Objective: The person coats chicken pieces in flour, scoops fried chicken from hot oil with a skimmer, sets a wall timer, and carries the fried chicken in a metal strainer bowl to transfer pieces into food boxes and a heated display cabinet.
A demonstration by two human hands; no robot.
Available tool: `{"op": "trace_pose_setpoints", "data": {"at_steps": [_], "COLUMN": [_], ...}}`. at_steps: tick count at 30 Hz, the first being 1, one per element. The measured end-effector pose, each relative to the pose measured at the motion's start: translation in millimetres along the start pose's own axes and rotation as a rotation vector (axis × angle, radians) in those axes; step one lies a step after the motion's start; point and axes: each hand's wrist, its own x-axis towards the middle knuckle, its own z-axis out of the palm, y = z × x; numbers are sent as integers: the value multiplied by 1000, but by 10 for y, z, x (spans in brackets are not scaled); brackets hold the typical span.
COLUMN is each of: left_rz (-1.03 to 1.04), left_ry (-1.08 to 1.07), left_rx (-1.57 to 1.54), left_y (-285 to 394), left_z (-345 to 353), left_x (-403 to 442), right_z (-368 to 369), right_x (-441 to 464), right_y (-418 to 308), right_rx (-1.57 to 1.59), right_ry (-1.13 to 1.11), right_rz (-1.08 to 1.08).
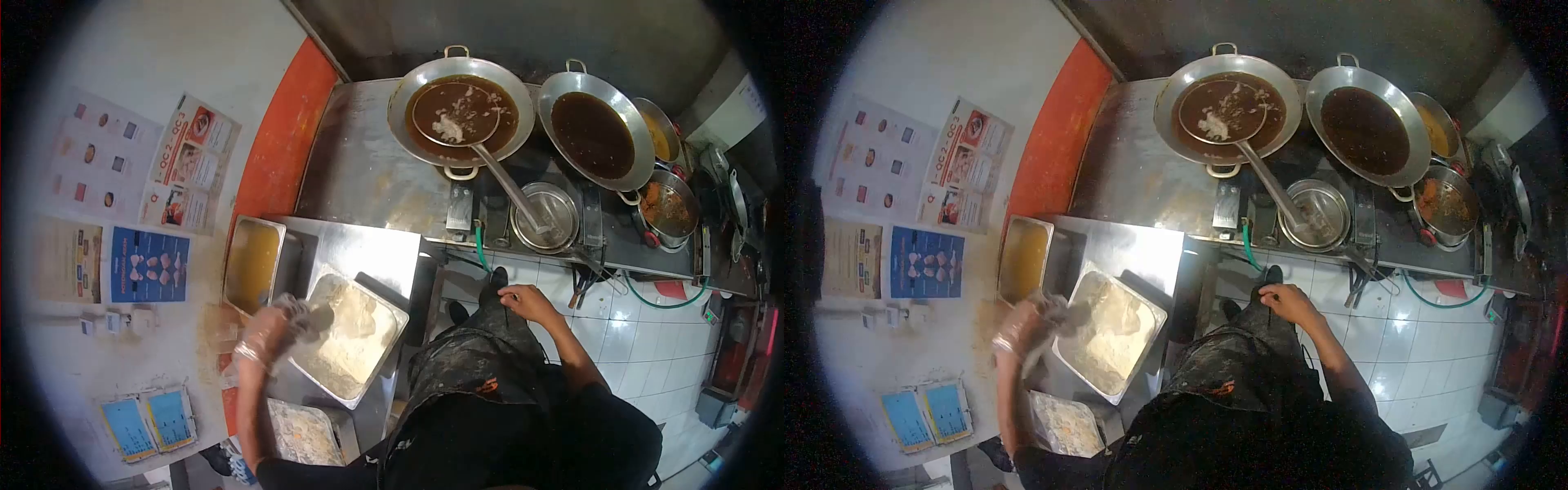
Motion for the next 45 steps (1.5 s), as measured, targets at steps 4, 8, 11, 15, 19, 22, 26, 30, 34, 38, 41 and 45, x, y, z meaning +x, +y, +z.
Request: {"op": "trace_pose_setpoints", "data": {"at_steps": [4, 8, 11, 15, 19, 22, 26, 30, 34, 38, 41, 45], "left_rz": [282, 176, 263, 299, 418, 495, 438, 404, 199, 188, -212, -232], "left_ry": [157, 121, 124, 218, 192, 203, 235, 382, 347, 491, 524, 672], "left_rx": [107, 129, 37, 53, 302, 270, 363, 343, 15, -29, -178, -46], "left_y": [264, 1224, 1499, 1772, 2122, 2177, 2123, 1704, 1540, 592, 423, -541], "left_z": [-578, -1286, -1339, -1132, -938, -826, -897, -1217, -1463, -809, -253, 1071], "left_x": [782, 1683, 2541, 3704, 4682, 5087, 5116, 4254, 2334, 1214, 407, 35], "right_z": [-298, -523, -678, -781, -847, -849, -846, -787, -859, -1015, -965, -725], "right_x": [-154, -320, -516, -856, -1131, -1197, -1166, -868, -450, -49, 90, 53], "right_y": [-147, -47, 260, 795, 991, 1036, 1064, 1454, 1903, 1479, 1416, 1927], "right_rx": [323, 283, 317, 155, 128, 241, 271, 257, 152, 155, 81, 234], "right_ry": [-53, 132, 270, 503, 619, 673, 622, 454, 148, -63, -117, -97], "right_rz": [179, 105, 126, 209, 343, 487, 545, 427, 297, 301, 244, 290]}}
